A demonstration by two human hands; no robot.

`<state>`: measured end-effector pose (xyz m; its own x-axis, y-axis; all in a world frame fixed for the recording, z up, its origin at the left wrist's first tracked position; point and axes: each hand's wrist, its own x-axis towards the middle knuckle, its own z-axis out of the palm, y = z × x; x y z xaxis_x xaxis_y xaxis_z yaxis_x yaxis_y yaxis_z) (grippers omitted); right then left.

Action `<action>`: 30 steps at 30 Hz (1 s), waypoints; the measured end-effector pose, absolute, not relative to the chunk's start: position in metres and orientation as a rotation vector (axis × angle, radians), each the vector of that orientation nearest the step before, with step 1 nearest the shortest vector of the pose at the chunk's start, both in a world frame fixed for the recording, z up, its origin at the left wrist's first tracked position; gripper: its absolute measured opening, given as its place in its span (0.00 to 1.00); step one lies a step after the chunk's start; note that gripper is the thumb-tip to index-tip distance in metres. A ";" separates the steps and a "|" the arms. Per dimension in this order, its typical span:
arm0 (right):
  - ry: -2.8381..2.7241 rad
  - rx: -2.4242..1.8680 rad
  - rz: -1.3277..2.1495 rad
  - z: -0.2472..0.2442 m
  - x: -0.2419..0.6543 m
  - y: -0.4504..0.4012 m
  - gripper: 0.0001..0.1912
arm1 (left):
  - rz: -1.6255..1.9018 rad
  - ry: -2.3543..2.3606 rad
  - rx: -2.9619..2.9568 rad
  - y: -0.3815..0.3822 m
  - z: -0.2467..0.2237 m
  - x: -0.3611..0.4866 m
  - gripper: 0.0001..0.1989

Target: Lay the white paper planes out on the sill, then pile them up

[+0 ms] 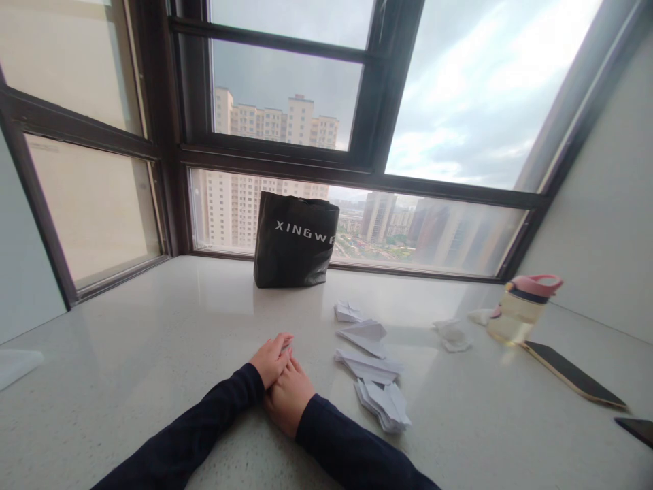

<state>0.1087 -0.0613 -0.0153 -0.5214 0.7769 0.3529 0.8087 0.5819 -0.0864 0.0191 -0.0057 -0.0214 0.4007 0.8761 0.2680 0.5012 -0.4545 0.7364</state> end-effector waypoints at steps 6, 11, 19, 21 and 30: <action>-2.471 -1.293 -0.101 -0.012 0.109 -0.062 0.23 | 0.867 1.163 2.119 -0.007 -0.020 0.019 0.16; -2.472 -1.288 -0.099 -0.013 0.109 -0.062 0.23 | 0.854 1.186 2.119 -0.002 -0.024 0.019 0.17; -2.456 -1.280 -0.125 -0.017 0.108 -0.061 0.22 | 0.849 1.209 2.123 -0.001 -0.024 0.020 0.16; -2.467 -1.281 -0.109 -0.016 0.109 -0.061 0.22 | 0.850 1.203 2.126 -0.003 -0.022 0.020 0.16; -2.466 -1.308 -0.073 -0.014 0.109 -0.062 0.23 | 0.840 1.221 2.117 0.000 -0.024 0.020 0.16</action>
<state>0.1088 -0.0622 -0.0145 -0.5137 0.7937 0.3259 0.8115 0.5728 -0.1159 0.0197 -0.0004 -0.0239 0.3920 0.8875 0.2421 0.5437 -0.4358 0.7173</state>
